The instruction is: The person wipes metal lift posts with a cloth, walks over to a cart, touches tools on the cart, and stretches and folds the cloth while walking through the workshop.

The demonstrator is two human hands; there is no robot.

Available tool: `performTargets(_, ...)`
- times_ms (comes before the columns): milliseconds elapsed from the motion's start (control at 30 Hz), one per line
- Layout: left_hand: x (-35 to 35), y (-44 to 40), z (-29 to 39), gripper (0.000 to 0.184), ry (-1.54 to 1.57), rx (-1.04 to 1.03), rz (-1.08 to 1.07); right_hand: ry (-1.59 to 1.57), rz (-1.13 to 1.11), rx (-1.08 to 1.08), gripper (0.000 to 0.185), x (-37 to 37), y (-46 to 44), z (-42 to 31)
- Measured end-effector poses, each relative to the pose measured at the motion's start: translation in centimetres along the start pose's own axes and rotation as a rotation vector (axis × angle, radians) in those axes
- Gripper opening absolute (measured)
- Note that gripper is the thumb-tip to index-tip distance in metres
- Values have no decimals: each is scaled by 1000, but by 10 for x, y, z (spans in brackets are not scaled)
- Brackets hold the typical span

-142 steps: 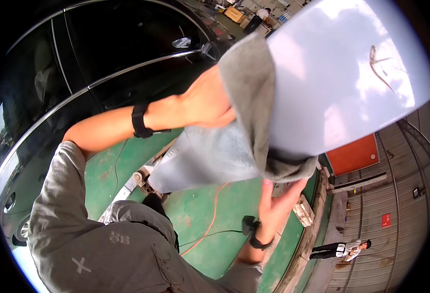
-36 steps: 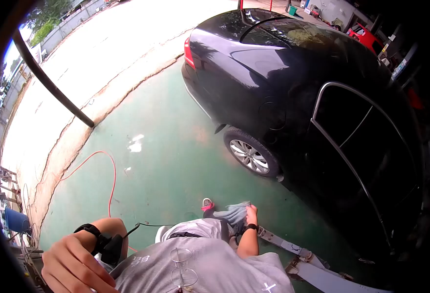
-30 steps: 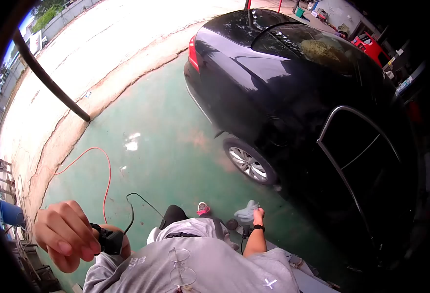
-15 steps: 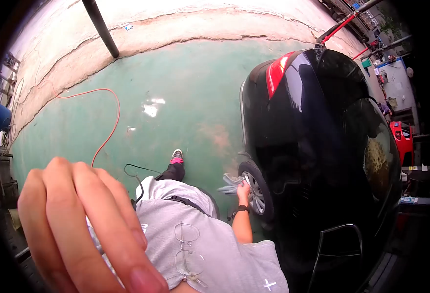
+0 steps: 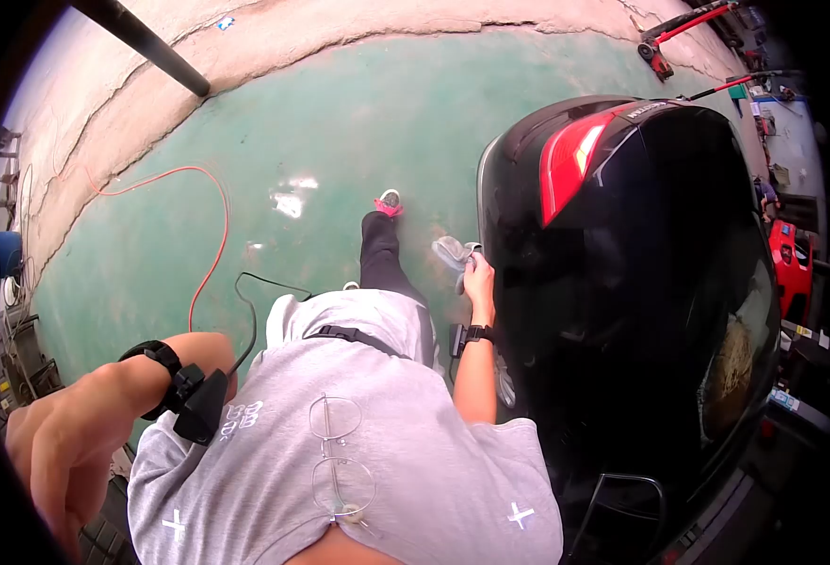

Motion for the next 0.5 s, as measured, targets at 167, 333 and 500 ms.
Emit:
performTargets(167,84,-77,-23,19,-25,-54,53,-72,-38,94,31,1,-156,-11)
performTargets(333,148,-160,-22,21,-63,-119,5,-124,75,255,31,42,-343,-70)
performTargets(500,218,-223,-29,23,93,-248,-88,-435,243,344,41,131,-476,-174)
Point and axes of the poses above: each hand's wrist, its own y-axis away from the middle knuckle, its own x-axis out of the back of the hand, z = x × y, the point moved 4 cm from there along -y, towards the middle knuckle, and after that the axes turned 14 degrees about x, right-handed, at the moved point
